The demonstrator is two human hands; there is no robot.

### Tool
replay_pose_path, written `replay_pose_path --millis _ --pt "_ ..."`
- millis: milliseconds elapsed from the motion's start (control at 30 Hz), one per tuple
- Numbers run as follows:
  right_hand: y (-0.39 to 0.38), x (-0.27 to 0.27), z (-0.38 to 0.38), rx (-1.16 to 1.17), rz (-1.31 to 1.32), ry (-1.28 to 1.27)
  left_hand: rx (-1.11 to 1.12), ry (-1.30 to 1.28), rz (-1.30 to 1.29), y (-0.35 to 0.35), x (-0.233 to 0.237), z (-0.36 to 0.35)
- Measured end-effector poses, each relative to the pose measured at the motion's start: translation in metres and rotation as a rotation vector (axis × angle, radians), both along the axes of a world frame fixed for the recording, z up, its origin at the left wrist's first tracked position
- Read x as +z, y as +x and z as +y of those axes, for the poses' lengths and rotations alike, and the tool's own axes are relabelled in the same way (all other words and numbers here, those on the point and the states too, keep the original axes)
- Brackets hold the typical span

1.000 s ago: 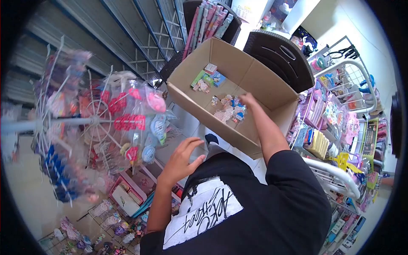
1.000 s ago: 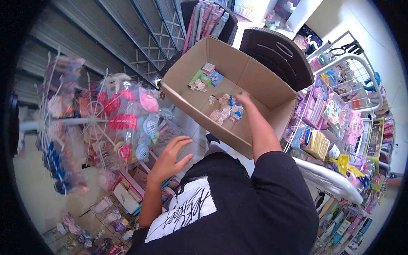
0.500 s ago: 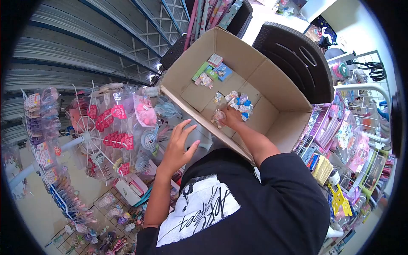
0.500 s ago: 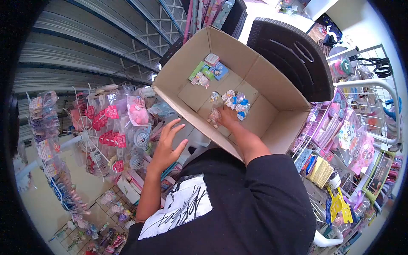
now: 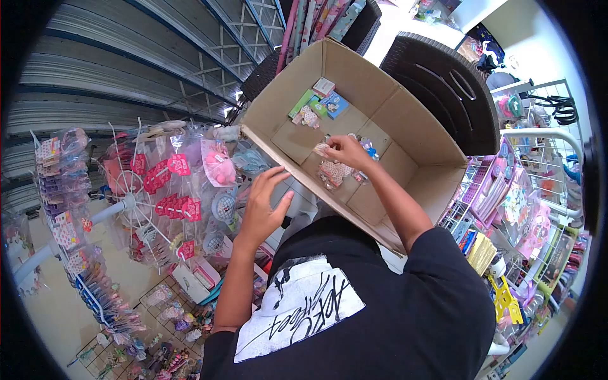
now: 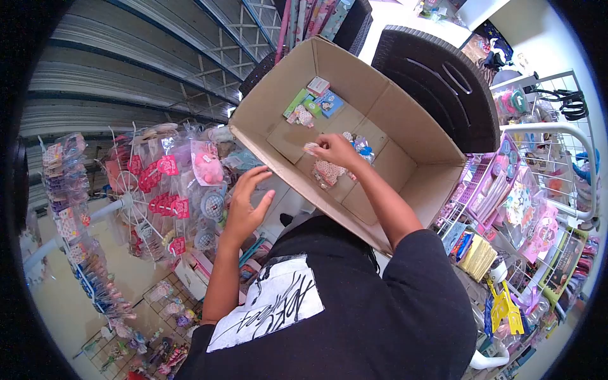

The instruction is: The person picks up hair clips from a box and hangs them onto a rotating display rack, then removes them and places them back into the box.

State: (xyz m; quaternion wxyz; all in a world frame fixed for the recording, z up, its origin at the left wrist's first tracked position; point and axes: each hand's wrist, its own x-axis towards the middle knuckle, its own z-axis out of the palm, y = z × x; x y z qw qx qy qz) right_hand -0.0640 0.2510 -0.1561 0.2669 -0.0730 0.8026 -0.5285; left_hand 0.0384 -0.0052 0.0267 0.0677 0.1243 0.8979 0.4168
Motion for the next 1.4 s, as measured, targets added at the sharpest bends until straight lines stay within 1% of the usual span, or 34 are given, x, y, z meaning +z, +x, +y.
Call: replay_pose_path --millis 33,67,100,133,167,200,233,267,300,333,400,467,533,600,667,733,767,833,867,933,967,1067,1200,1267,1300,1367,1400 --pt "-0.005 0.032 -0.002 0.003 0.0 0.001 0.053 0.023 -0.001 -0.004 -0.002 0.003" --pt "-0.01 0.064 -0.004 0.075 0.015 -0.103 0.107 0.045 -0.002 -0.009 -0.003 0.007" --pt "-0.013 0.091 -0.007 0.147 0.031 -0.208 0.11 0.044 0.0 -0.015 0.0 0.015" --pt "-0.015 0.116 -0.011 0.151 0.032 -0.21 0.188 0.14 -0.036 -0.02 0.005 0.026" --pt "-0.013 0.138 -0.014 0.251 0.012 -0.344 0.266 0.239 -0.073 -0.025 0.008 0.032" --pt "-0.012 0.148 -0.016 0.35 -0.009 -0.478 0.267 0.24 -0.073 -0.028 0.005 0.032" --pt "-0.014 0.149 -0.019 0.351 -0.009 -0.477 0.241 0.393 -0.262 -0.03 0.0 0.03" --pt "-0.017 0.149 -0.021 0.332 -0.045 -0.537 0.21 0.544 -0.45 -0.031 -0.003 0.029" --pt "-0.021 0.148 -0.021 0.313 -0.083 -0.597 0.209 0.544 -0.448 -0.031 -0.004 0.028" --pt "-0.028 0.133 -0.021 0.218 -0.206 -0.612 0.246 0.586 -0.476 -0.031 -0.004 0.025" --pt "-0.041 0.042 -0.02 0.169 -0.007 -0.249 0.286 0.625 -0.501 -0.029 -0.005 0.022" --pt "-0.016 -0.038 -0.023 0.227 0.16 0.473 0.38 0.686 -0.479 -0.023 -0.006 0.018" --pt "0.02 -0.073 -0.02 0.275 0.272 0.629 0.391 0.682 -0.48 -0.017 -0.008 0.012" --pt "0.041 -0.1 -0.013 0.248 0.263 0.621 0.413 0.678 -0.483 -0.008 -0.007 0.007" --pt "0.052 -0.107 -0.011 0.221 0.256 0.613 0.443 0.658 -0.485 0.0 -0.006 0.001" --pt "0.056 -0.098 -0.008 0.095 0.308 0.601 0.439 0.635 -0.472 0.009 -0.006 -0.005" --pt "0.055 -0.1 -0.004 0.101 0.311 0.6 0.427 0.616 -0.46 0.013 -0.006 -0.007" --pt "0.052 -0.106 0.005 0.033 0.325 0.493 0.443 0.606 -0.463 0.022 -0.007 -0.009" --pt "0.049 -0.108 0.009 0.036 0.33 0.494 0.453 0.593 -0.47 0.026 -0.007 -0.01" --pt "0.042 -0.111 0.017 -0.068 0.176 0.349 0.449 0.595 -0.463 0.033 -0.01 -0.014" --pt "0.038 -0.113 0.02 -0.064 0.181 0.351 0.442 0.594 -0.462 0.035 -0.01 -0.015" --pt "0.03 -0.122 0.03 -0.154 0.151 0.293 0.431 0.598 -0.473 0.039 -0.01 -0.018" --pt "0.019 -0.105 0.039 -0.11 0.171 0.339 0.46 0.605 -0.479 0.043 -0.004 -0.016" --pt "0.01 -0.086 0.042 -0.073 0.075 0.365 0.451 0.585 -0.472 0.044 -0.001 -0.017" --pt "0.006 -0.08 0.043 -0.07 0.079 0.365 0.454 0.587 -0.468 0.046 0.002 -0.017" --pt "-0.008 -0.067 0.046 -0.059 0.217 0.308 0.46 0.55 -0.429 0.051 0.012 -0.017" --pt "-0.016 -0.054 0.045 -0.112 0.071 0.162 0.465 0.553 -0.422 0.054 0.023 -0.019"
